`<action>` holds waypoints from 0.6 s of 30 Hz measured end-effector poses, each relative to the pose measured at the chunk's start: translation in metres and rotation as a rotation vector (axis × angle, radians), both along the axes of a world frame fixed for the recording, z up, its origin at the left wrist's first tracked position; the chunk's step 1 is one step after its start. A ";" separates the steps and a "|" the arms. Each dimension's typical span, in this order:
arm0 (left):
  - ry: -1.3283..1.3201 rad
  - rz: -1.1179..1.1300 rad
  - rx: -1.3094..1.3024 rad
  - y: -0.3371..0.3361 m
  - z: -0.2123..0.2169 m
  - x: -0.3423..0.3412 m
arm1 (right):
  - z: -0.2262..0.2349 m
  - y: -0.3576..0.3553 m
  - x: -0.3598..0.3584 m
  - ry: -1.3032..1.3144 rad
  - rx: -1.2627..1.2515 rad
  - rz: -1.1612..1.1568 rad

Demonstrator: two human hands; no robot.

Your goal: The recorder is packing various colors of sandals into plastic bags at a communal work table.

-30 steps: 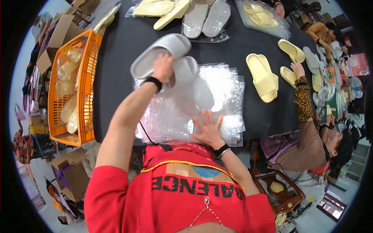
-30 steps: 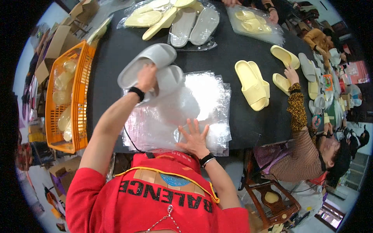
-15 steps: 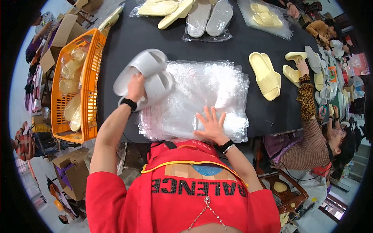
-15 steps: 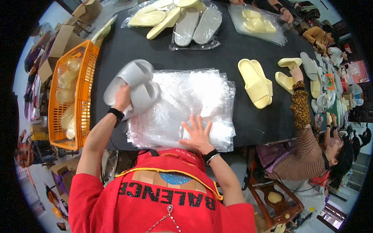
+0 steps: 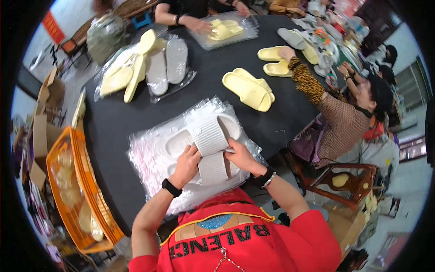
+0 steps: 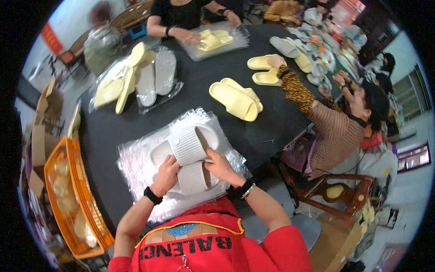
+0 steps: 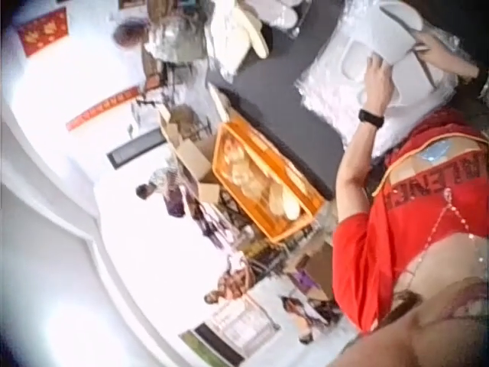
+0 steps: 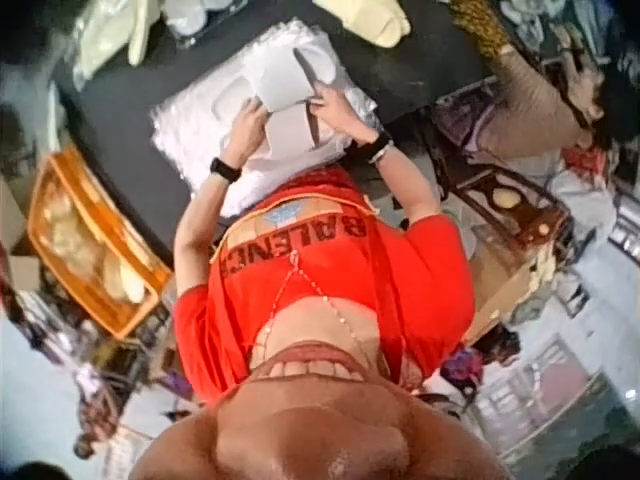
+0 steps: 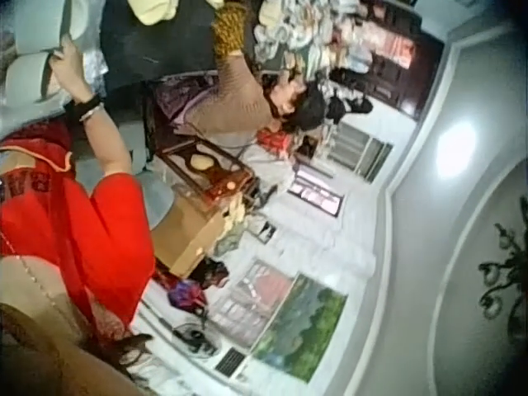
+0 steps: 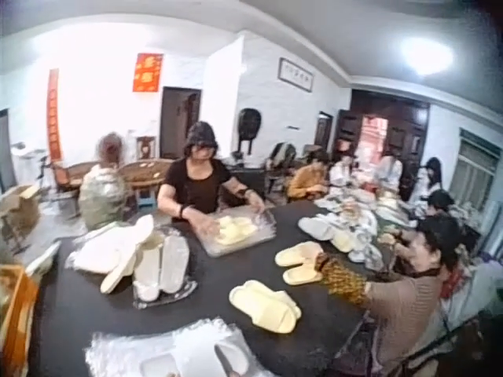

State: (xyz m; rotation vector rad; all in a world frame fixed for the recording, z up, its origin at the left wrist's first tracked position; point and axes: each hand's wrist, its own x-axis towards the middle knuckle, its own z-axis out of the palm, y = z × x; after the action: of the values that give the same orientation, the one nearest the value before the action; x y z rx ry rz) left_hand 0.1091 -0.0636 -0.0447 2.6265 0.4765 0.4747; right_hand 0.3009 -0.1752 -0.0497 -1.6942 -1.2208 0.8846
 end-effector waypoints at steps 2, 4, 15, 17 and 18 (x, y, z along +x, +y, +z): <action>-0.123 -0.026 -0.138 0.001 -0.008 0.001 | 0.025 -0.009 0.020 -0.118 -0.086 -0.024; -0.047 -0.019 0.022 -0.003 -0.006 -0.009 | 0.043 -0.013 0.045 -0.173 -0.066 -0.082; 0.515 0.175 -0.196 -0.006 -0.073 -0.070 | 0.066 0.039 0.181 0.114 0.034 -0.666; 0.448 0.161 -0.166 0.000 -0.074 -0.066 | 0.029 0.034 0.196 -0.034 0.035 -0.525; 0.445 0.151 -0.193 0.005 -0.079 -0.066 | 0.008 0.031 0.195 -0.072 0.041 -0.374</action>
State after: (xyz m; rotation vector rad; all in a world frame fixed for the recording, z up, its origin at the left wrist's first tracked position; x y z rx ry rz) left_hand 0.0429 -0.0582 -0.1237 2.5108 0.8190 -0.1173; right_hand 0.4961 -0.1441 -0.0418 -1.8543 -0.9168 0.5716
